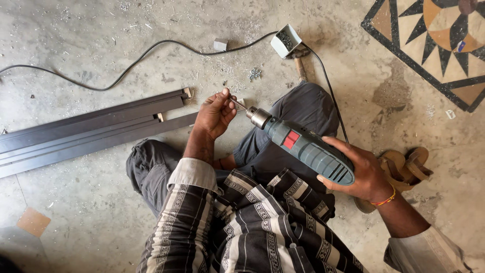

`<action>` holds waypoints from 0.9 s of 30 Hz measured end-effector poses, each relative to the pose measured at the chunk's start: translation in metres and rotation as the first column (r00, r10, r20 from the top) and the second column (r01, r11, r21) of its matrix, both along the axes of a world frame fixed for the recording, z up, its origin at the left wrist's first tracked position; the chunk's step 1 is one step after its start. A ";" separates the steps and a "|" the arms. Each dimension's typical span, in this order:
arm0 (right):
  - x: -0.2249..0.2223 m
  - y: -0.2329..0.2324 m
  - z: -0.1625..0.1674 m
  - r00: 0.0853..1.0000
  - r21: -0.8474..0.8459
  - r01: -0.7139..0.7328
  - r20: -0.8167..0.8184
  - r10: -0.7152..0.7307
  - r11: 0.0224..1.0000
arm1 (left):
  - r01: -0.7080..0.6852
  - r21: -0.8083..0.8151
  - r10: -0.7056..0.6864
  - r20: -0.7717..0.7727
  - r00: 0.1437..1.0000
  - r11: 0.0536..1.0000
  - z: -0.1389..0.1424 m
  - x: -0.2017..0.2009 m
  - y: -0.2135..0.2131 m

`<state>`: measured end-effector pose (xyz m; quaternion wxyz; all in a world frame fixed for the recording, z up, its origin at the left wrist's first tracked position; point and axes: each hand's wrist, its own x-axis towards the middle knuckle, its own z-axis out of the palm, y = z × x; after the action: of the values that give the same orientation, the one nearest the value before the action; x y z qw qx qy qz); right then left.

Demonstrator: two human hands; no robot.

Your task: The person sits on the floor and uses a corded drill to drive screws into small wooden blocks attached to the ends of long dark metal or plastic profiles. They repeatedly pick up screws, align the drill, and fasten the blocks to the profiles.

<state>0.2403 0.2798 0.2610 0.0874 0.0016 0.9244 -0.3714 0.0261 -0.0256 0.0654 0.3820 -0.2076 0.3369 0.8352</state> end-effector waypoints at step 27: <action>-0.081 -0.081 0.021 0.968 0.347 -0.053 0.248 -0.037 0.936 | -0.152 -0.949 -0.961 0.275 0.028 -0.276 -0.091 -0.031 -0.109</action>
<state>0.1592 0.1986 0.2817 0.2031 0.0603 0.9573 -0.1969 -0.0045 -0.1343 -0.0256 0.3039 0.2501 0.9192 0.0155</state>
